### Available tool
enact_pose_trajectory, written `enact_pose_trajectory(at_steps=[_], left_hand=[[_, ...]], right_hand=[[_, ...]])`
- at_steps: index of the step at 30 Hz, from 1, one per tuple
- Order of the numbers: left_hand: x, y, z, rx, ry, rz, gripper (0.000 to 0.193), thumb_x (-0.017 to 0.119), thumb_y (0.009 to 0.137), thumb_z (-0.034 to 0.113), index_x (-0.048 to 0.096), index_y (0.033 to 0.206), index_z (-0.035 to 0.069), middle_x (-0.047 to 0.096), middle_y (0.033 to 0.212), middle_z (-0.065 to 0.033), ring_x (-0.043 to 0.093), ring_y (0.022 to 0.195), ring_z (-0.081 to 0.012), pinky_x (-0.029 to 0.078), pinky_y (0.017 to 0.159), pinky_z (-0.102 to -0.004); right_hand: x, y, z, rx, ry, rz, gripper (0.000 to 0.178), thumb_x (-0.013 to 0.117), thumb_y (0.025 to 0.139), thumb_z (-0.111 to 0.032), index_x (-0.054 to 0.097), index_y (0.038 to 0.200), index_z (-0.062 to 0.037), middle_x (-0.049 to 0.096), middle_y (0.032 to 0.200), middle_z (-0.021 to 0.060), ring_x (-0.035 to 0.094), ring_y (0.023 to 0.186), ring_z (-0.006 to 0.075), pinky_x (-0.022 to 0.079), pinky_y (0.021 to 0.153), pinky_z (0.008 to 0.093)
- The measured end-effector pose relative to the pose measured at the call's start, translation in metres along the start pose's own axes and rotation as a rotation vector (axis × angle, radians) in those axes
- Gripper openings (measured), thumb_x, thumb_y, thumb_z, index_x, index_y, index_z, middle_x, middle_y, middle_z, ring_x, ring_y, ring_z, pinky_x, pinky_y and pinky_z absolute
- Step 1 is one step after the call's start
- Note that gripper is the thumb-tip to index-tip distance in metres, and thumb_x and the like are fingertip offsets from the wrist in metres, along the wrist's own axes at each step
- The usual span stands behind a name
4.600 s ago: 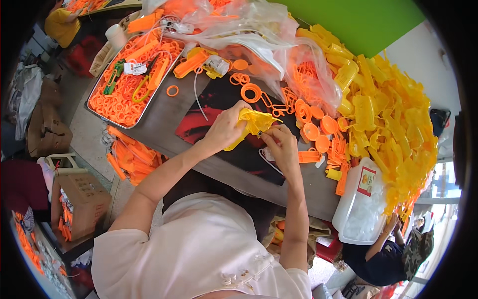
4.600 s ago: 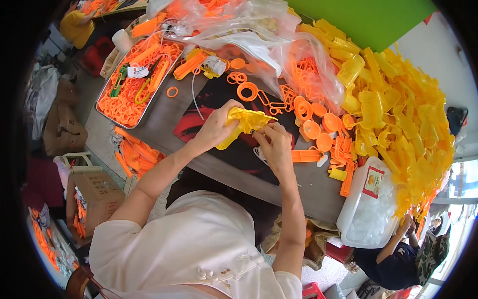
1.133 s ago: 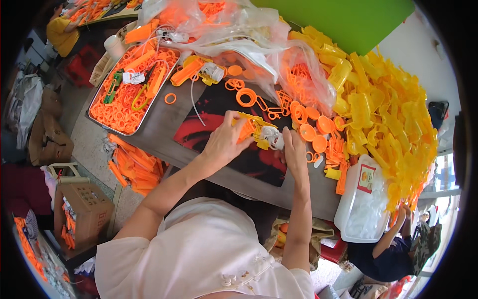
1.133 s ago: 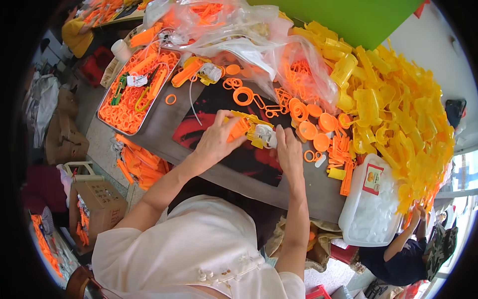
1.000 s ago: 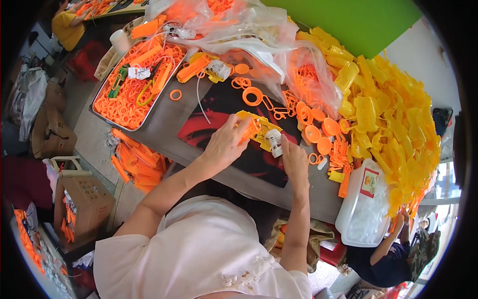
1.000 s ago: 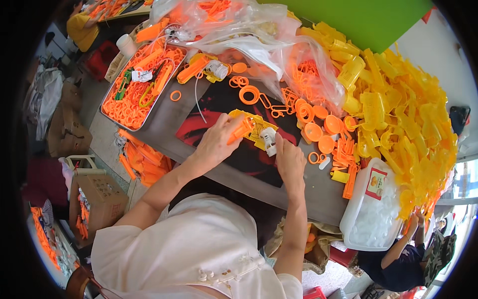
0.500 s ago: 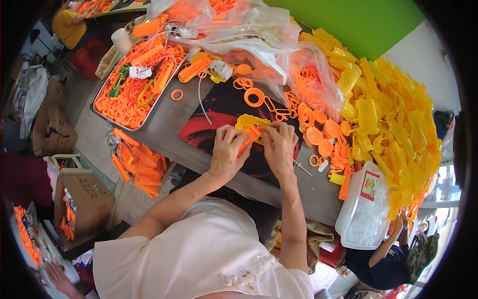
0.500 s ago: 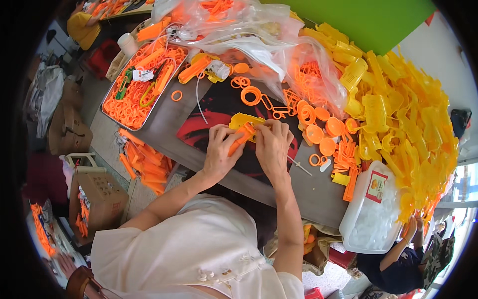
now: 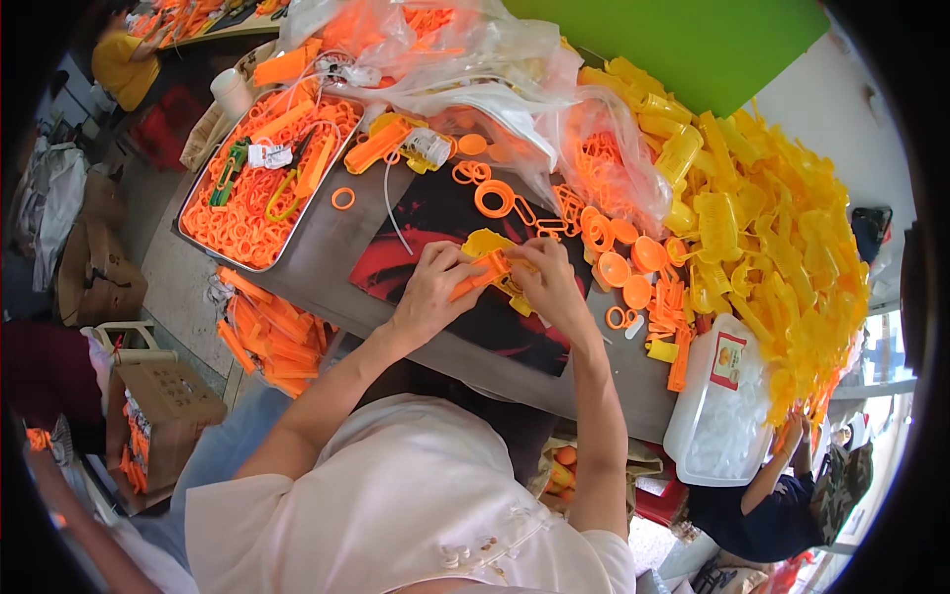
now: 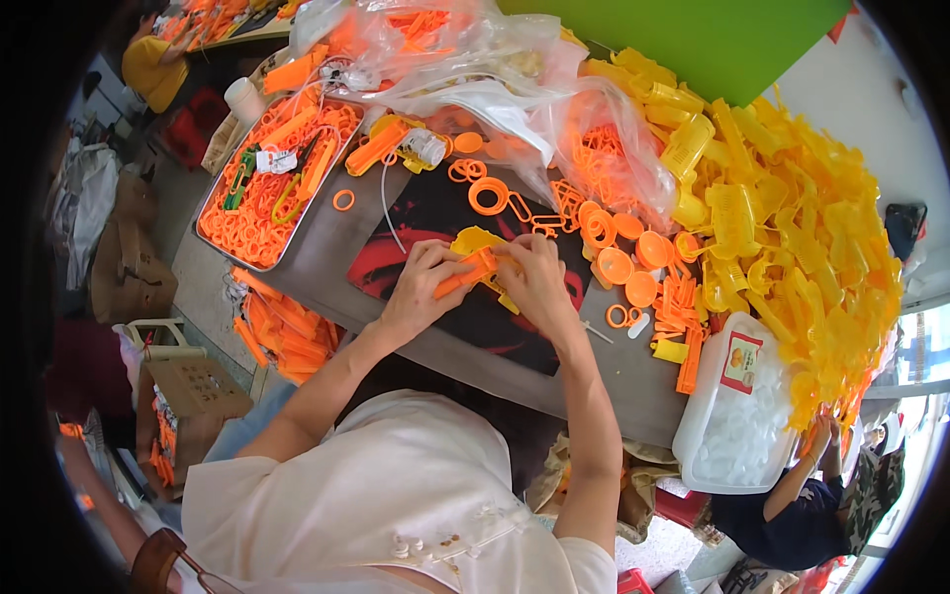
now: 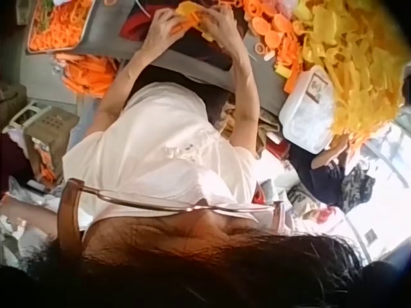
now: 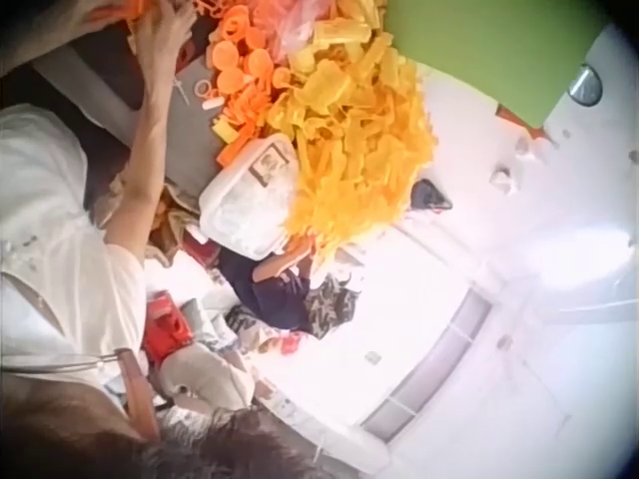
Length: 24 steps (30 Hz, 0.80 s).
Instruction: Assembling and packaging plastic toy guns at a factory workstation.
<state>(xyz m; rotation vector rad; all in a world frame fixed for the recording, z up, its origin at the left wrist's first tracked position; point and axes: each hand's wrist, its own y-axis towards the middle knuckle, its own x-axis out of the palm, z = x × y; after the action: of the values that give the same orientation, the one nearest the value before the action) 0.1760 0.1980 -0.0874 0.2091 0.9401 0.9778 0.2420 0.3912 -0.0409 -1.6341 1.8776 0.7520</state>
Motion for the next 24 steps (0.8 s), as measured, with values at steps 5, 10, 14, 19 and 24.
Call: enact_pose_trajectory(at_steps=[5,10,14,19,24], left_hand=[[-0.007,0.006,-0.005,-0.075,-0.185,-0.054,0.03,0.076,0.075,0.006,0.069,0.105,0.004,0.06,0.103,-0.0077,0.052,0.104,-0.0285,0.046,0.091,-0.0372],[0.004,0.002,0.005,-0.142,-0.162,0.024,0.027,0.074,0.079,0.01,0.068,0.105,0.004,0.061,0.103,-0.0076,0.052,0.099,-0.0287,0.044,0.09,-0.0379],[0.008,0.0,0.008,-0.127,-0.088,0.097,0.029,0.074,0.078,0.008,0.067,0.107,0.006,0.06,0.104,-0.0078,0.052,0.098,-0.0291,0.045,0.088,-0.0382],[0.012,-0.001,0.01,-0.056,-0.034,0.115,0.033,0.074,0.077,0.006,0.065,0.109,0.007,0.059,0.106,-0.0073,0.052,0.097,-0.0297,0.046,0.086,-0.0385],[0.012,0.0,0.015,-0.051,0.078,0.09,0.033,0.074,0.076,0.005,0.063,0.108,0.006,0.058,0.107,-0.0079,0.054,0.096,-0.0298,0.049,0.083,-0.0389]], right_hand=[[-0.003,-0.054,-0.002,-0.035,-0.147,0.27,0.053,0.071,0.081,-0.01,0.054,0.131,-0.0045,0.055,0.12,0.0157,0.052,0.117,0.0286,0.043,0.097,0.038],[0.003,-0.063,-0.013,0.099,0.059,0.262,0.045,0.071,0.081,-0.009,0.058,0.124,-0.0009,0.056,0.118,0.0175,0.061,0.102,0.0305,0.05,0.087,0.0353],[0.006,-0.061,-0.027,0.171,0.01,0.352,0.038,0.07,0.083,-0.009,0.062,0.119,-0.0011,0.051,0.12,0.0157,0.06,0.098,0.028,0.053,0.077,0.0344],[0.017,-0.063,-0.02,0.148,0.044,0.426,0.036,0.069,0.085,-0.011,0.064,0.119,-0.0014,0.048,0.122,0.0146,0.06,0.096,0.0253,0.054,0.067,0.0308],[0.02,-0.065,-0.021,0.216,0.092,0.405,0.038,0.07,0.085,-0.012,0.064,0.121,-0.0018,0.047,0.125,0.015,0.059,0.101,0.0257,0.054,0.071,0.03]])
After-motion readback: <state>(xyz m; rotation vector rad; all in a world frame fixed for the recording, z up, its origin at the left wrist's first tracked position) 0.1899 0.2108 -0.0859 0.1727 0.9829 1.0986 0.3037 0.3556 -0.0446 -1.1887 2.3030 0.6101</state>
